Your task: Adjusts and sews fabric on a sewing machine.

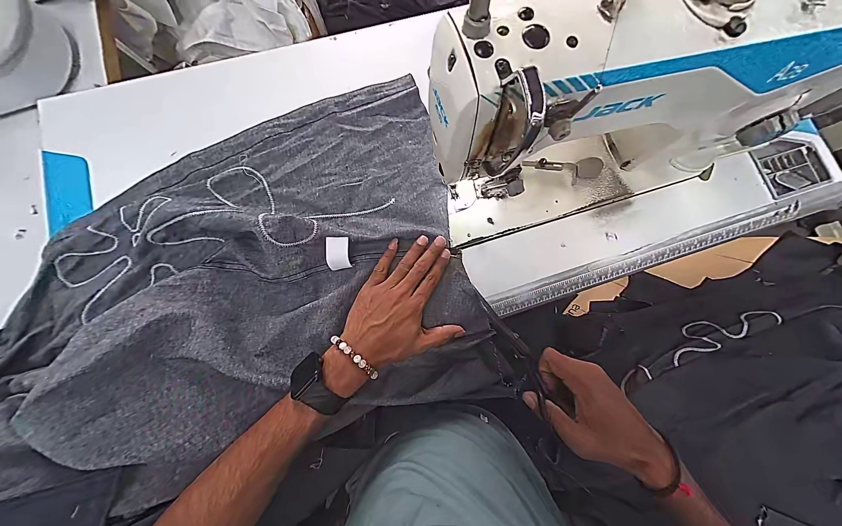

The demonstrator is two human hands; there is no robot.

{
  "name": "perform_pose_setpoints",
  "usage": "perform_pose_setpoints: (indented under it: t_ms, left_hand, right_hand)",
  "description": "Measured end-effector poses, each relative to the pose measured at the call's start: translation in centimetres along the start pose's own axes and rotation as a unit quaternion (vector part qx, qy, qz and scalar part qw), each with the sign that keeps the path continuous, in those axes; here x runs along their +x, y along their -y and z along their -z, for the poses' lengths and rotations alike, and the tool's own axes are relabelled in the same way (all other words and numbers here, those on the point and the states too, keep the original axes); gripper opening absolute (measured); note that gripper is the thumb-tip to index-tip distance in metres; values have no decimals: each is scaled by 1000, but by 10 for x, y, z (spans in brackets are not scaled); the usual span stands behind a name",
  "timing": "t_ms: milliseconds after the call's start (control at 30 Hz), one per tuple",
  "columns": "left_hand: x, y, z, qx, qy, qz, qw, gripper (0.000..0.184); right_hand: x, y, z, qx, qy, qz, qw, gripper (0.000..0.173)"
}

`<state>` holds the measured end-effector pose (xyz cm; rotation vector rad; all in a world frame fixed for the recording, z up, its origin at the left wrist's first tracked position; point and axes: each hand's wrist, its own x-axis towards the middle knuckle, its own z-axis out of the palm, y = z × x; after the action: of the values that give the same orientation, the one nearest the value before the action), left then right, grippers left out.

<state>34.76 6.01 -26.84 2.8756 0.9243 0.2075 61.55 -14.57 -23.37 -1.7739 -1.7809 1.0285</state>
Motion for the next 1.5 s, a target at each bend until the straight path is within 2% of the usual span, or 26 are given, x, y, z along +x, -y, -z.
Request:
perform_pose_setpoints:
  t_ms: [267,433,633,867,1000,1100,1167,1200,1233,1267,1300,1333,1367,1433,1467,1500]
  left_hand:
    - [0,-1,0,-4,-8,3,1000,109]
    - [-1,0,-1,0,-7,3,1000,112]
    - [-2,-2,0,8,-10,9,1000,114]
    - [-2,-2,-2,7,-10,7,1000,114]
    - [0,-1,0,9,-9,7,1000,114]
    - [-1,-1,-1,14,-4,7,1000,114]
    - [-2,-1,-1,19,-1,7,1000,115]
    - [-1,0,-1,21,-1,6,1000,115]
    - [0,0,-1,22,-2,8,1000,115]
    - [0,-1,-1,16,-3,11,1000,115]
    - [-1,-2,0,-7,-5,18,1000,112]
    - [1,-4,1,-57,-16,25,998,107]
    - [2,-5,4,-145,-38,33,988,98]
    - [2,-7,25,-353,-69,53,931,75]
    - [6,-5,41,-403,-91,64,909,65]
    - [17,0,58,-402,-121,72,905,57]
  right_hand:
    - [27,14,-15,-39,-18,-6,999,27]
    - [25,32,-16,-41,-2,-64,997,12]
    - [32,34,-34,4,-82,-68,994,28]
    - [45,51,-37,1,-59,-103,993,16]
    - [49,52,-45,31,-108,-97,989,23]
    - [54,61,-46,43,-81,-125,988,19]
    - [52,62,-47,170,-87,-150,970,20]
    - [49,60,-54,274,-149,-145,939,21]
    - [46,60,-63,358,-247,-128,891,22]
    - [45,57,-67,385,-341,-116,850,21]
    - [46,50,-61,365,-407,-114,829,21]
    - [51,39,-43,314,-438,-122,834,23]
    - [55,26,-19,239,-429,-142,860,27]
    - [63,4,32,72,-323,-195,923,31]
    - [71,-5,54,-10,-271,-207,940,30]
    - [82,-11,79,-94,-233,-217,943,30]
